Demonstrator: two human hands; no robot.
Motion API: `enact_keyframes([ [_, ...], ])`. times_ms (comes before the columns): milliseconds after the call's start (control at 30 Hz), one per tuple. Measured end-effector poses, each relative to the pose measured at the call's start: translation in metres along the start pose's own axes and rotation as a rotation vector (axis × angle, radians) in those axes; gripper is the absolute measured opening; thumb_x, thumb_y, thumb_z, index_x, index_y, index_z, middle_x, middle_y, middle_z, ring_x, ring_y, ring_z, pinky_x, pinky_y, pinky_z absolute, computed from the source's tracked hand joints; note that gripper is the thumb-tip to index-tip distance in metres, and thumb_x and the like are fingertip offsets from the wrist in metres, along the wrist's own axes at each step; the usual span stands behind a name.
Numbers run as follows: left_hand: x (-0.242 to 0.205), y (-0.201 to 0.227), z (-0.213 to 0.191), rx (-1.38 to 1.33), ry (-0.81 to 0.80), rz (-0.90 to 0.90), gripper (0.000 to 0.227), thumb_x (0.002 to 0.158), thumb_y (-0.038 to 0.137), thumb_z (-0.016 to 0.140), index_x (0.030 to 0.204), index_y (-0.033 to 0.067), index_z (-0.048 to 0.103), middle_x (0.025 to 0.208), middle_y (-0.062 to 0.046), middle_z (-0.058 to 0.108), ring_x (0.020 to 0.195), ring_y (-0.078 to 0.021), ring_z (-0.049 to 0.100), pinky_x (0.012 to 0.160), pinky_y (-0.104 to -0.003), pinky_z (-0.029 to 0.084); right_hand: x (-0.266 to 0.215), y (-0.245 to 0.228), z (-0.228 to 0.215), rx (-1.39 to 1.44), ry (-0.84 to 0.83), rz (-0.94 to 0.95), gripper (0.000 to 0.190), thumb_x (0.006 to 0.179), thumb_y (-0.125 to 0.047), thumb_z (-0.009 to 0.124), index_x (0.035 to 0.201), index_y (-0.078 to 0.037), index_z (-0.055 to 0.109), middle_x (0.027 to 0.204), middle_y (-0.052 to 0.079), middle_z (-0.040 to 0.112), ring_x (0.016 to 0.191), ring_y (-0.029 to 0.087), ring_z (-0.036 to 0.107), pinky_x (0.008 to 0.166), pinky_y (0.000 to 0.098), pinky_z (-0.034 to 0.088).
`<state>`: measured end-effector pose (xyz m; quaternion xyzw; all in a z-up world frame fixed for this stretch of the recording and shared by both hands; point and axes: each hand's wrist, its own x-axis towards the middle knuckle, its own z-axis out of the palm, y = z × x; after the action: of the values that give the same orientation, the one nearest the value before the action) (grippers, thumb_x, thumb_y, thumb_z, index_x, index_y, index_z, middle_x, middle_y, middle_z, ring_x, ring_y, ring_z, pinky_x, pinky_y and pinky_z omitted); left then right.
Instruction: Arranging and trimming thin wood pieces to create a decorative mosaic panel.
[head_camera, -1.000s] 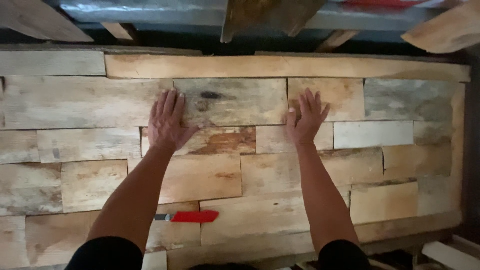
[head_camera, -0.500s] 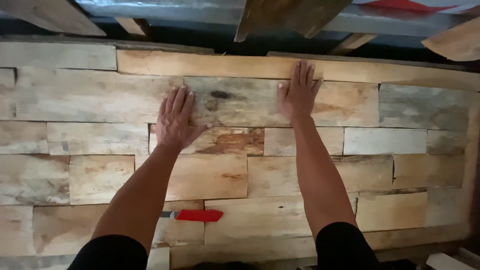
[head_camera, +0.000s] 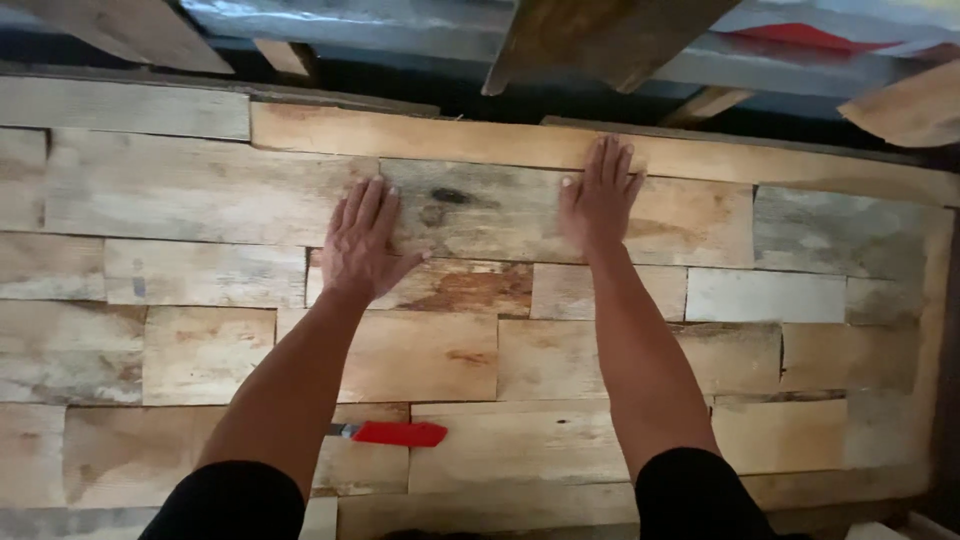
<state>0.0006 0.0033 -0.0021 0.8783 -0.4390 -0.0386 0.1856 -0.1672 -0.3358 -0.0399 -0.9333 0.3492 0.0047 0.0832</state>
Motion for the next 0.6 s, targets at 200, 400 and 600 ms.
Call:
enact_keyframes([
  [200, -0.004, -0.005, 0.003, -0.037, 0.012, 0.015, 0.106, 0.075, 0.068, 0.08, 0.153, 0.0052, 0.045, 0.16, -0.02, 0.04, 0.15, -0.0399, 0.032, 0.122, -0.055, 0.025, -0.013, 0.014, -0.004, 0.144, 0.112, -0.054, 0.077, 0.113, -0.041, 0.047, 0.17, -0.005, 0.011, 0.177, 0.018, 0.005, 0.164, 0.038, 0.003, 0.129, 0.0635, 0.0],
  [400, -0.005, -0.007, 0.003, -0.062, -0.002, -0.024, 0.113, 0.07, 0.065, 0.084, 0.158, 0.008, 0.041, 0.165, -0.02, 0.033, 0.152, -0.0395, 0.03, 0.124, -0.052, 0.025, -0.108, -0.004, -0.016, 0.167, 0.312, -0.097, 0.071, 0.107, -0.031, 0.058, 0.166, -0.006, 0.027, 0.173, 0.022, 0.021, 0.161, 0.044, 0.017, 0.126, 0.0674, 0.012],
  [600, -0.012, -0.016, 0.007, -0.274, 0.021, -0.083, 0.123, 0.066, 0.061, 0.086, 0.159, 0.0028, 0.03, 0.165, -0.022, 0.028, 0.151, -0.0416, 0.029, 0.124, -0.052, 0.024, -0.266, -0.061, -0.017, 0.467, 0.345, 0.016, 0.032, 0.092, -0.014, 0.065, 0.122, -0.005, 0.069, 0.114, 0.016, 0.071, 0.105, 0.034, 0.069, 0.096, 0.043, 0.055],
])
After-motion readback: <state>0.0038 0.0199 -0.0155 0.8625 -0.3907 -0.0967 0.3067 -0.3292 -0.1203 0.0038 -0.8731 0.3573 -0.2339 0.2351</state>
